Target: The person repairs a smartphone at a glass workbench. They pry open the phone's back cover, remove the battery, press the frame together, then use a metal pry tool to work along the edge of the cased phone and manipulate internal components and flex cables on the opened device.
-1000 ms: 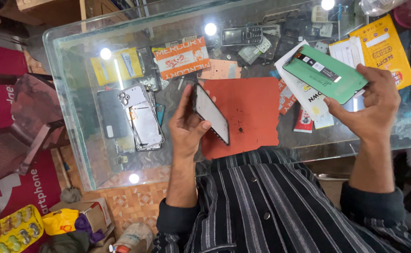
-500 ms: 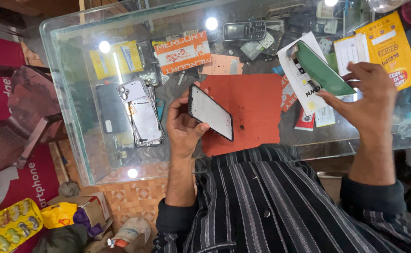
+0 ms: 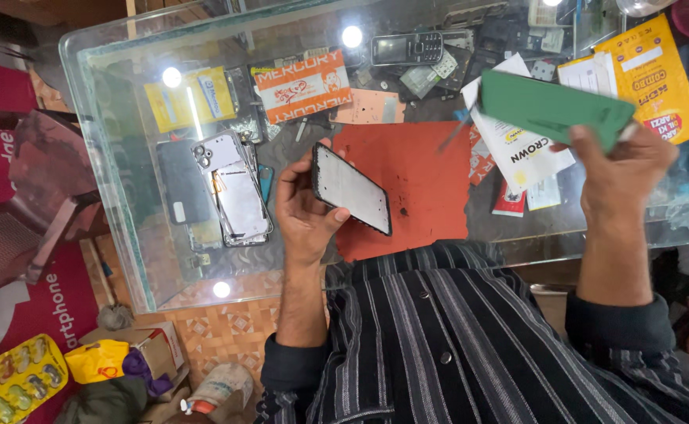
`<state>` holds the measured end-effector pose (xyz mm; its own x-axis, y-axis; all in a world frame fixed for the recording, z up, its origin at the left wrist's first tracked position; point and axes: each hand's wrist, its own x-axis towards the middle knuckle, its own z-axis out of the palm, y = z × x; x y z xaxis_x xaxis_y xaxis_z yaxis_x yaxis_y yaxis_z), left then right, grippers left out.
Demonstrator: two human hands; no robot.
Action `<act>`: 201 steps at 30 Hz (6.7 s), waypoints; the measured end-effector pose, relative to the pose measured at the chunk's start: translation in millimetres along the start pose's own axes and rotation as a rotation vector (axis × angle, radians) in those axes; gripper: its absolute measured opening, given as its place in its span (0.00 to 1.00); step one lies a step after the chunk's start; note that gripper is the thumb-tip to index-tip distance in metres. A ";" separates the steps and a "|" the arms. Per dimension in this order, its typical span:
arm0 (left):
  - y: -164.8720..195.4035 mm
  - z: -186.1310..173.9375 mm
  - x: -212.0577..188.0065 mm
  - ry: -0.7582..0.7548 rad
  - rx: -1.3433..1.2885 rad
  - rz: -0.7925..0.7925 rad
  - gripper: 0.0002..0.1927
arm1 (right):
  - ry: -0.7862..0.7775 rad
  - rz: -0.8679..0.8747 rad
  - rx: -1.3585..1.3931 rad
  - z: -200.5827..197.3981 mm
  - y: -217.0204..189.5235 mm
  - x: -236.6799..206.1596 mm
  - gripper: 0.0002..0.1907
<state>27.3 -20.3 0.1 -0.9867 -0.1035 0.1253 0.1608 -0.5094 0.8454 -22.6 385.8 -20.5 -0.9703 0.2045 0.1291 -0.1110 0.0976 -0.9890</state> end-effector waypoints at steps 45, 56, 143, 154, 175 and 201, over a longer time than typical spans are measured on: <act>58.4 62.9 20.5 -0.810 0.058 -0.374 0.47 | -0.529 0.537 0.875 128.5 -108.1 -11.2 0.44; 55.0 57.6 16.4 -0.789 0.042 -0.368 0.47 | -0.536 0.546 0.892 126.4 -111.9 -15.1 0.49; 50.3 41.3 0.1 -0.218 -0.266 -0.068 0.51 | -0.923 -0.220 -0.489 60.4 -172.8 -14.7 0.51; 52.6 45.3 -1.4 -0.276 -0.205 -0.075 0.51 | -0.856 -0.276 -0.461 55.4 -170.5 -12.8 0.51; 46.4 55.1 -2.1 -0.323 -0.187 -0.103 0.48 | -0.705 0.074 -0.053 81.7 -133.6 -35.1 0.46; 37.9 53.9 -2.1 -0.245 -0.254 -0.118 0.48 | -0.561 0.122 0.338 88.6 -109.4 -62.0 0.43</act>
<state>34.2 6.7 59.9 -0.9703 0.1601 0.1813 0.0163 -0.7047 0.7093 30.7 276.1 73.3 -0.9348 -0.3518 0.0482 0.0340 -0.2237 -0.9741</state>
